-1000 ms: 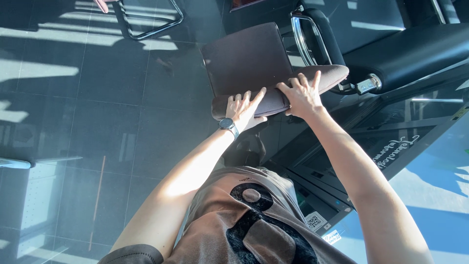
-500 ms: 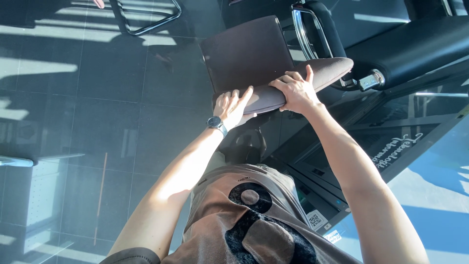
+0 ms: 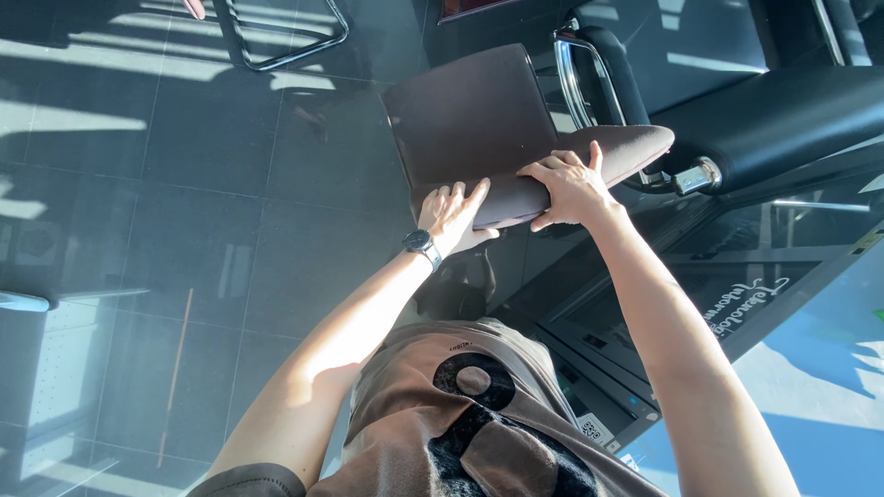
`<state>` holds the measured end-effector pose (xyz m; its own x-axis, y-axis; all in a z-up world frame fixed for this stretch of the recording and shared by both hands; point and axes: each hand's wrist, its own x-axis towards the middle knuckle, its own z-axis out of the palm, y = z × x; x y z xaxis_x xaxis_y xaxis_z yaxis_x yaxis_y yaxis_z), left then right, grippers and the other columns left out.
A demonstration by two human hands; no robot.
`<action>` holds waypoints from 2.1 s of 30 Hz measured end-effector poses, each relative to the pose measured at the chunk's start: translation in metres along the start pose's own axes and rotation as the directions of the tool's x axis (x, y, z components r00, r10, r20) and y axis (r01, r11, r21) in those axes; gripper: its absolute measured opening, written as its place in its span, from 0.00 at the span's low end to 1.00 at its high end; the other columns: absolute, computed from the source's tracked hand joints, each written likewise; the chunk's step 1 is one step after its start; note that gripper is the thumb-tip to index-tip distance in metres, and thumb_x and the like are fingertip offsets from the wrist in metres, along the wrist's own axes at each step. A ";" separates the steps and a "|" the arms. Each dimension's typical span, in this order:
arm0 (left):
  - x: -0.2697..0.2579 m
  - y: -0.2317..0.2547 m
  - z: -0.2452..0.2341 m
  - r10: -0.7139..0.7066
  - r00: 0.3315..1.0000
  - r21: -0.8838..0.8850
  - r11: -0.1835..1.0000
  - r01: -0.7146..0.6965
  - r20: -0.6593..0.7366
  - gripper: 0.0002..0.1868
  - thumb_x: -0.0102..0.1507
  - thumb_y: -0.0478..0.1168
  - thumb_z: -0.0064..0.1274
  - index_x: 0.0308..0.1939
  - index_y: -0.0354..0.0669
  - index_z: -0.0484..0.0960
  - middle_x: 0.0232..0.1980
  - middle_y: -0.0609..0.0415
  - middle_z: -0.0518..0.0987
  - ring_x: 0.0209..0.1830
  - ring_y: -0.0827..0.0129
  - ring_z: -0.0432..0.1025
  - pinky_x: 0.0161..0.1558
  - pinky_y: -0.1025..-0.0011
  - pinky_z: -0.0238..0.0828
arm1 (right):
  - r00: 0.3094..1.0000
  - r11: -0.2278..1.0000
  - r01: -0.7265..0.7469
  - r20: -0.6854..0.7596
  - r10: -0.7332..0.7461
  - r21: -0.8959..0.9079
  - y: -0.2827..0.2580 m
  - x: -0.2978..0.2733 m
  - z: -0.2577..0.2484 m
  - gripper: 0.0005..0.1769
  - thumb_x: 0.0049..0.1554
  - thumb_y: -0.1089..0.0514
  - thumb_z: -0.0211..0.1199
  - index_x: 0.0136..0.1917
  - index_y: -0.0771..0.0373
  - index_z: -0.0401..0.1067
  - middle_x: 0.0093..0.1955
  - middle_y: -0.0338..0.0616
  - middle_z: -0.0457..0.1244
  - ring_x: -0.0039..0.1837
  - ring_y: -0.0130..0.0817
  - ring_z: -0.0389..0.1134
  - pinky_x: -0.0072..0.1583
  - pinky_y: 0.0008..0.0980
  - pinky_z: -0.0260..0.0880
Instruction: Arrange chairs and place a bouquet of flowers on a table in an office lounge.
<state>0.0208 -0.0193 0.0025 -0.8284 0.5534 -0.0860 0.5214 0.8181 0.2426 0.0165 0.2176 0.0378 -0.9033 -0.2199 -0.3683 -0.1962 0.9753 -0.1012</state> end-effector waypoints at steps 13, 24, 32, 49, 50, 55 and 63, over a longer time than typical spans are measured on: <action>0.040 -0.080 -0.012 0.166 0.972 -0.164 0.967 -0.193 -0.169 0.38 0.65 0.66 0.51 0.69 0.43 0.71 0.71 0.37 0.70 0.71 0.41 0.64 0.68 0.48 0.62 | 0.978 0.915 -0.098 -0.133 0.161 0.391 -0.032 0.066 0.001 0.36 0.57 0.39 0.64 0.76 0.44 0.62 0.78 0.50 0.55 0.80 0.47 0.52 0.77 0.67 0.37; 0.083 -0.231 -0.062 0.183 0.977 -0.137 0.971 -0.196 -0.107 0.39 0.64 0.60 0.55 0.73 0.44 0.65 0.79 0.36 0.57 0.77 0.39 0.55 0.72 0.46 0.56 | 0.841 0.897 -0.128 -0.433 0.324 0.422 -0.122 0.176 -0.032 0.37 0.59 0.46 0.66 0.78 0.56 0.61 0.81 0.63 0.49 0.83 0.60 0.43 0.78 0.60 0.41; 0.118 -0.313 -0.085 0.159 0.983 -0.123 0.978 -0.169 -0.088 0.40 0.63 0.58 0.56 0.74 0.46 0.62 0.80 0.39 0.53 0.78 0.41 0.51 0.74 0.45 0.50 | 0.794 0.884 -0.205 -0.457 0.401 0.420 -0.161 0.257 -0.048 0.37 0.60 0.46 0.64 0.78 0.59 0.60 0.82 0.64 0.47 0.84 0.58 0.40 0.78 0.58 0.38; 0.294 -0.454 -0.156 0.255 0.961 -0.146 0.952 -0.268 -0.104 0.40 0.65 0.53 0.57 0.76 0.44 0.59 0.79 0.35 0.55 0.79 0.40 0.52 0.72 0.43 0.53 | 0.748 0.875 -0.137 -0.530 0.399 0.465 -0.169 0.483 -0.125 0.37 0.59 0.48 0.66 0.77 0.61 0.61 0.80 0.67 0.50 0.82 0.63 0.45 0.77 0.61 0.45; 0.307 -0.462 -0.163 0.247 0.963 -0.130 0.957 -0.260 -0.107 0.40 0.64 0.52 0.58 0.76 0.44 0.60 0.79 0.36 0.55 0.78 0.41 0.53 0.72 0.43 0.54 | 0.743 0.877 -0.125 -0.542 0.392 0.463 -0.167 0.497 -0.132 0.37 0.59 0.48 0.66 0.76 0.62 0.62 0.79 0.67 0.50 0.82 0.64 0.46 0.76 0.61 0.45; 0.356 -0.499 -0.178 0.233 0.964 -0.103 0.963 -0.247 -0.130 0.39 0.64 0.49 0.59 0.75 0.43 0.61 0.78 0.36 0.57 0.77 0.41 0.56 0.71 0.43 0.56 | 0.726 0.908 -0.107 -0.592 0.350 0.405 -0.165 0.552 -0.150 0.35 0.61 0.49 0.67 0.76 0.64 0.63 0.78 0.68 0.52 0.80 0.66 0.48 0.76 0.61 0.47; 0.435 -0.550 -0.175 0.262 0.961 -0.197 0.941 -0.276 -0.092 0.40 0.60 0.46 0.61 0.74 0.46 0.62 0.79 0.39 0.57 0.77 0.43 0.55 0.71 0.43 0.55 | 0.615 0.918 -0.109 -0.699 0.363 0.382 -0.156 0.627 -0.153 0.36 0.59 0.49 0.70 0.76 0.61 0.65 0.77 0.64 0.55 0.81 0.60 0.52 0.76 0.59 0.53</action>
<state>-0.6618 -0.2555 0.0003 -0.6781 0.7316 0.0700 0.6784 0.5864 0.4426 -0.5777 -0.0694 -0.0362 -0.8941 0.2325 0.3828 0.0635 0.9119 -0.4055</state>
